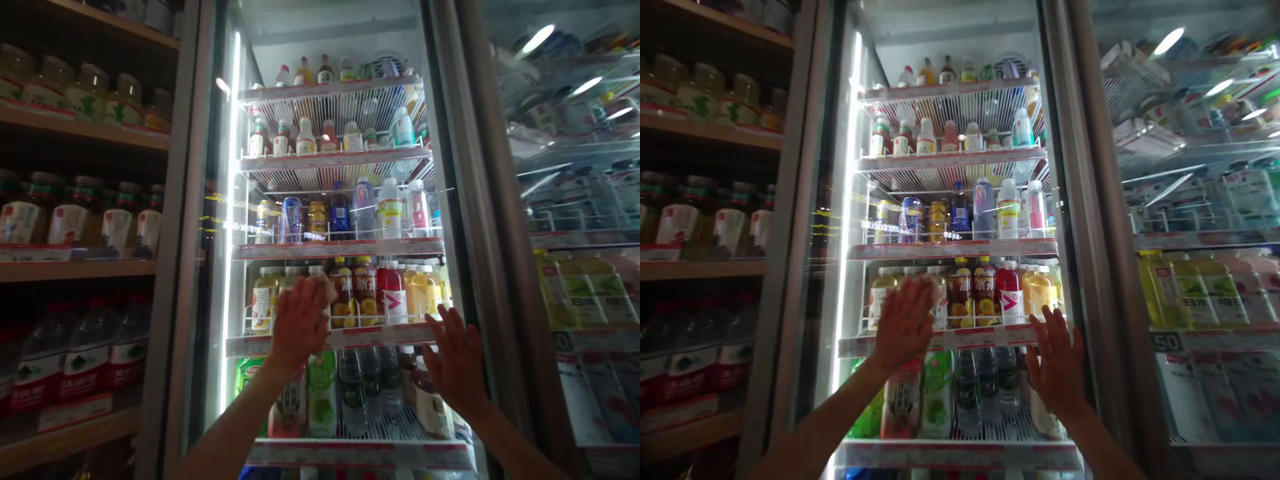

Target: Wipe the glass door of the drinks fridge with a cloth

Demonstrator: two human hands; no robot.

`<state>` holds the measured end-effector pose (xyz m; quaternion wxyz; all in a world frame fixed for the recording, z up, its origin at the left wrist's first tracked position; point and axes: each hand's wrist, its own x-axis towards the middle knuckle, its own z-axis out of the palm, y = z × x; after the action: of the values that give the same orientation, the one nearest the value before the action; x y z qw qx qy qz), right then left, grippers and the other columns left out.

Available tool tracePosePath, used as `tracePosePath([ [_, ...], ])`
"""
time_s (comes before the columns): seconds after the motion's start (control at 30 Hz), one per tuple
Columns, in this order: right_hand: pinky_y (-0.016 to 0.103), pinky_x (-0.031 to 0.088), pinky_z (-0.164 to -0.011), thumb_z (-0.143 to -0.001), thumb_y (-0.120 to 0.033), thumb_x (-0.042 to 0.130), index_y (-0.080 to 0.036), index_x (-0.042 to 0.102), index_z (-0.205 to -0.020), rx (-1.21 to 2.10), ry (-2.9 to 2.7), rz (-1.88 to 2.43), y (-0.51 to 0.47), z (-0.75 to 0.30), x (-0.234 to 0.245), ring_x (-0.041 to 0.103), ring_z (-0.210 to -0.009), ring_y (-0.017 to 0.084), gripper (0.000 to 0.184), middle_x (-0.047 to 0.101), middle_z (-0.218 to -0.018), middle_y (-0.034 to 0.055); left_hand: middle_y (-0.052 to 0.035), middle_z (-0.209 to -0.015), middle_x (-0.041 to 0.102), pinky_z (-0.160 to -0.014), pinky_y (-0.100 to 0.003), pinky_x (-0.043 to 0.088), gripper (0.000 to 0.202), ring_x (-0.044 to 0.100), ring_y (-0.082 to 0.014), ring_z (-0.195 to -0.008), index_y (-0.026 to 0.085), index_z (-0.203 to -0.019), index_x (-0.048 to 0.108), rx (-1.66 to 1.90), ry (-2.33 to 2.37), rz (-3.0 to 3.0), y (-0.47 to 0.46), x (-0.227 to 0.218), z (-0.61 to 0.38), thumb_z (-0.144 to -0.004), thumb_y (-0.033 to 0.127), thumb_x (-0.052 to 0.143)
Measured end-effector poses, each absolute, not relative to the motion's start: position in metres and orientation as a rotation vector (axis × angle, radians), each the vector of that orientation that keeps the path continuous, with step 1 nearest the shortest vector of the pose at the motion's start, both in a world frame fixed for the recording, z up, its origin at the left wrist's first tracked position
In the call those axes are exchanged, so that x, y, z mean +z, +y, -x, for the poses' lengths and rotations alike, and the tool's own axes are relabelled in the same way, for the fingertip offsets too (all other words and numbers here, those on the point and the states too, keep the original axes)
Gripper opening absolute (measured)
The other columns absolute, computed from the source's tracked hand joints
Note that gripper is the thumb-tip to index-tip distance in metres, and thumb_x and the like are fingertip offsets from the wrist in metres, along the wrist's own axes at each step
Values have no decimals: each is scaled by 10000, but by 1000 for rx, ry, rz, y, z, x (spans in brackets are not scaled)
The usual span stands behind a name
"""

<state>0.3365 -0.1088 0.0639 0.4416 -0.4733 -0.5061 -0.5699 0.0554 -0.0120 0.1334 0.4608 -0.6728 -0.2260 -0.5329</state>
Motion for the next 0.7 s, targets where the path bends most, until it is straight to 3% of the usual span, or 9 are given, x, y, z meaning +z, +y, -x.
tracePosePath([
  [0.13,515,196,-1083,-895,-289,362,-227,189,-1445,-1391,-1209,1165,-110,-340,92,268,-1362,266,579,300,-1470,118,-191,-1446,312,-1066,-535,234,583,221,-354,-1360,69,-1369,355,-1689,-1069,1434,11,160,15,-878,382,340],
  [0.23,531,198,-1075,-902,-299,358,-210,163,-1451,-1371,-1131,1215,-102,-342,111,241,-1371,280,590,287,-1473,134,-229,-1443,293,-1037,-579,245,614,210,-392,-1352,31,-1361,351,-1814,-1186,1321,10,178,5,-877,408,333],
  [0.47,504,187,-1086,-895,-283,355,-212,192,-1445,-1395,-1100,1206,-93,-341,114,245,-1373,258,578,316,-1464,115,-69,-1459,337,-1110,-493,156,539,186,-287,-1379,159,-1352,382,-1195,-424,1713,-35,179,-147,-861,381,390],
  [0.57,494,193,-1085,-891,-275,370,-213,197,-1444,-1404,-1092,1227,-94,-342,114,259,-1367,254,582,324,-1459,114,-18,-1464,332,-1122,-458,152,546,219,-249,-1372,197,-1364,359,-953,-173,1799,-44,187,-169,-862,407,392],
  [0.7,503,212,-1077,-898,-273,349,-219,189,-1445,-1406,-1121,1201,-96,-347,112,254,-1369,254,573,318,-1462,116,-36,-1458,343,-1109,-460,184,529,223,-245,-1375,216,-1376,341,-1136,-414,1765,-20,221,-106,-885,415,339],
])
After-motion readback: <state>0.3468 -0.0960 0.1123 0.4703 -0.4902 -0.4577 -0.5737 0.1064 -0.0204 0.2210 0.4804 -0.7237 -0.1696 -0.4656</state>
